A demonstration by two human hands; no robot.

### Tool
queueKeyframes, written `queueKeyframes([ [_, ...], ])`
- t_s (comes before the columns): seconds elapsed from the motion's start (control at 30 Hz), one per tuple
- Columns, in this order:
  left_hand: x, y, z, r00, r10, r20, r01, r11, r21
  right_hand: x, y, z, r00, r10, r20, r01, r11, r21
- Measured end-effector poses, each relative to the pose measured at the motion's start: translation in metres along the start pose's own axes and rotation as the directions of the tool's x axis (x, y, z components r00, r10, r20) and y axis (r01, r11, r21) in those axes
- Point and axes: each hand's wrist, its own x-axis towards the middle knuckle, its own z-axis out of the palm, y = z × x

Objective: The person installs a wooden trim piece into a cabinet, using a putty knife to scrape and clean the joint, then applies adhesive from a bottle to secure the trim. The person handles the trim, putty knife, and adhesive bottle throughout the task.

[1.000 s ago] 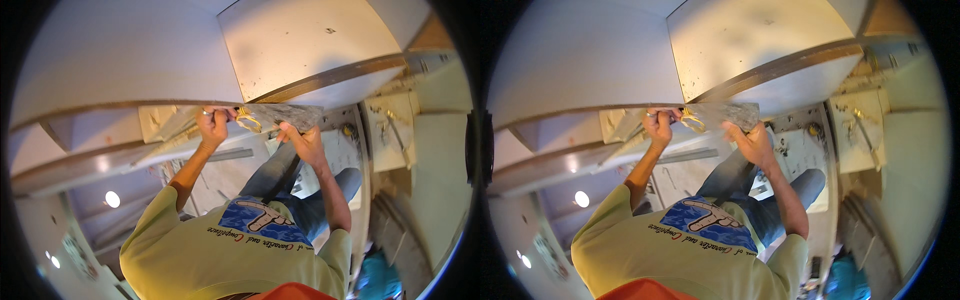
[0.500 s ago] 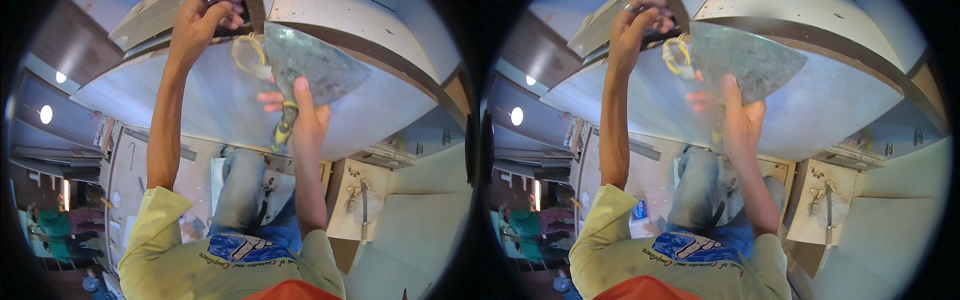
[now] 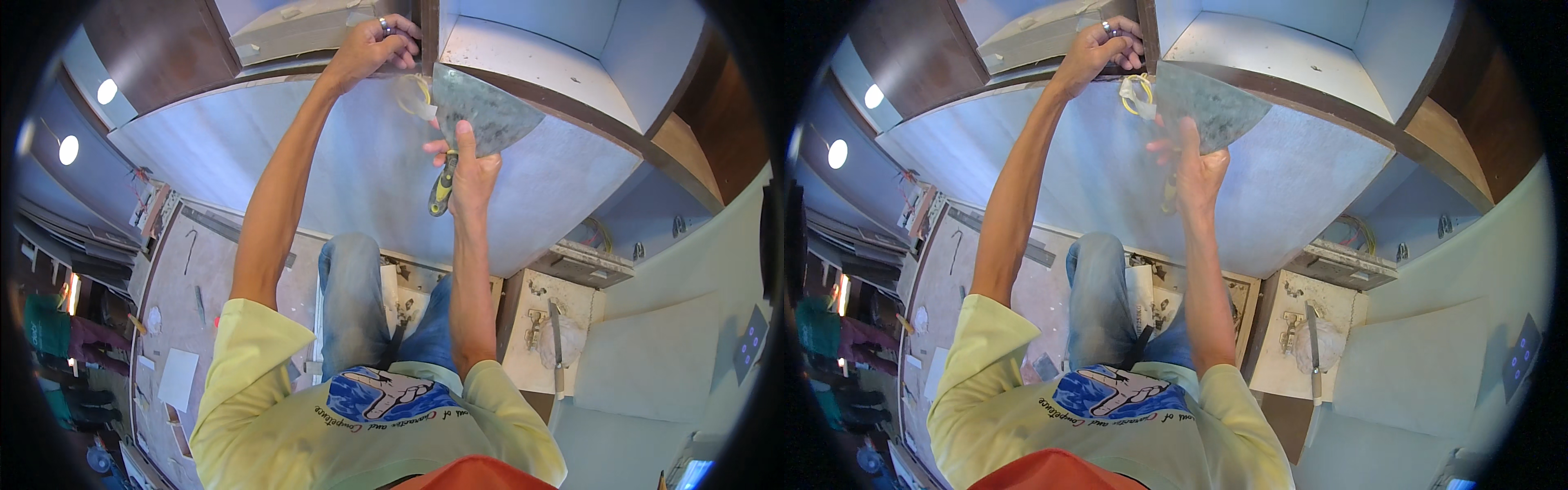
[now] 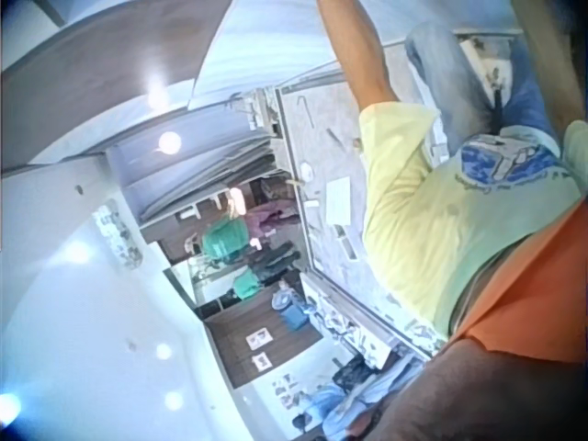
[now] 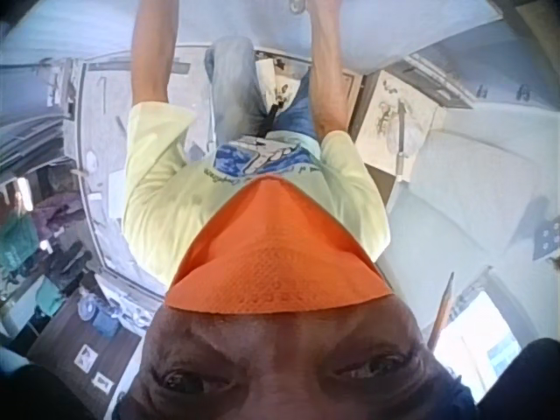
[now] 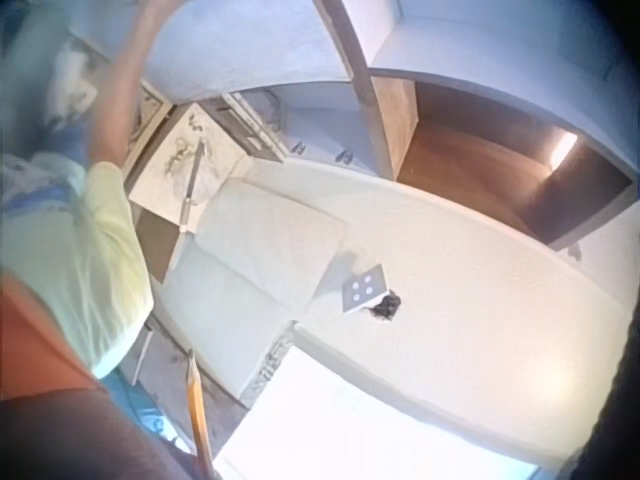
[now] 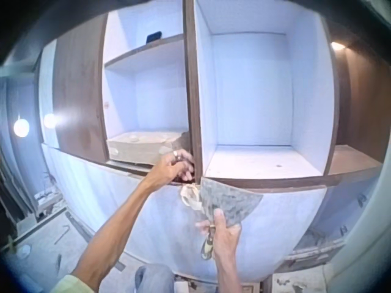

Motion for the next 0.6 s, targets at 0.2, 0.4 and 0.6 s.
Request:
queueKeyframes([
  [0.2, 0.004, -0.006, -0.004, 0.999, 0.039, 0.019, -0.038, 0.999, -0.03, -0.001, 0.003, 0.0, 0.999, -0.033, -0.011, 0.033, 0.999, -0.016],
  [0.4, 0.004, -0.006, -0.003, 0.999, 0.041, 0.021, -0.04, 0.999, -0.024, -0.005, 0.004, 0.007, 0.999, 0.001, -0.041, 0.0, 1.0, 0.022],
  [0.6, 0.002, -0.003, -0.002, 0.999, 0.044, 0.012, -0.044, 0.999, -0.013, -0.009, 0.005, 0.015, 0.996, -0.003, -0.086, 0.007, 0.999, 0.043],
])
